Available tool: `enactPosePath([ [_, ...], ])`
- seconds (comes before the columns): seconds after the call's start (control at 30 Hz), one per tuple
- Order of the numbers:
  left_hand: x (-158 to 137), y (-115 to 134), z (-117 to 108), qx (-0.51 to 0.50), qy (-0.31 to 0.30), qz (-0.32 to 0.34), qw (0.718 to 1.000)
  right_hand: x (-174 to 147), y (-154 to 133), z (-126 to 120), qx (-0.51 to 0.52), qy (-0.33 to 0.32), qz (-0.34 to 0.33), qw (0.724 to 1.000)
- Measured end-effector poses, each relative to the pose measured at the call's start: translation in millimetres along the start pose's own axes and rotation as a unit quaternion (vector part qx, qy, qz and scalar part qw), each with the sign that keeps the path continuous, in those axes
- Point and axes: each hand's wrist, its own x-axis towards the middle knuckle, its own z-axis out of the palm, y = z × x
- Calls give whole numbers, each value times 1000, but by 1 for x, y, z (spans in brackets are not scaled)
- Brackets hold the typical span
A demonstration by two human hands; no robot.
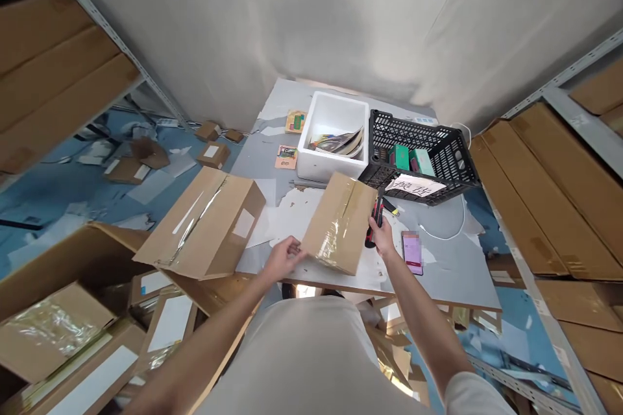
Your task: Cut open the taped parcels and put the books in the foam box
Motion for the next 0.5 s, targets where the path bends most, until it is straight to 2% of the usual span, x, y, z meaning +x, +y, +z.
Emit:
enactPosePath([
  [0.13, -24, 8, 28, 9, -35, -1, 999, -20, 5, -8, -68, -15, -40, 997],
  [0.27, -19, 15, 22, 50, -68, 12, 996, -44, 5, -17, -103, 6, -47, 994],
  [0.37, 10, 25, 9, 83, -80, 15, 993, -72, 10, -30, -98, 15, -22, 995],
  [0.43, 42, 35, 3, 112, -58, 23, 992, -94, 17, -40, -81, 32, 14, 996],
  [0.5, 83, 48, 1, 153, -30, 62, 986, -118, 25, -48, -54, 48, 59, 996],
])
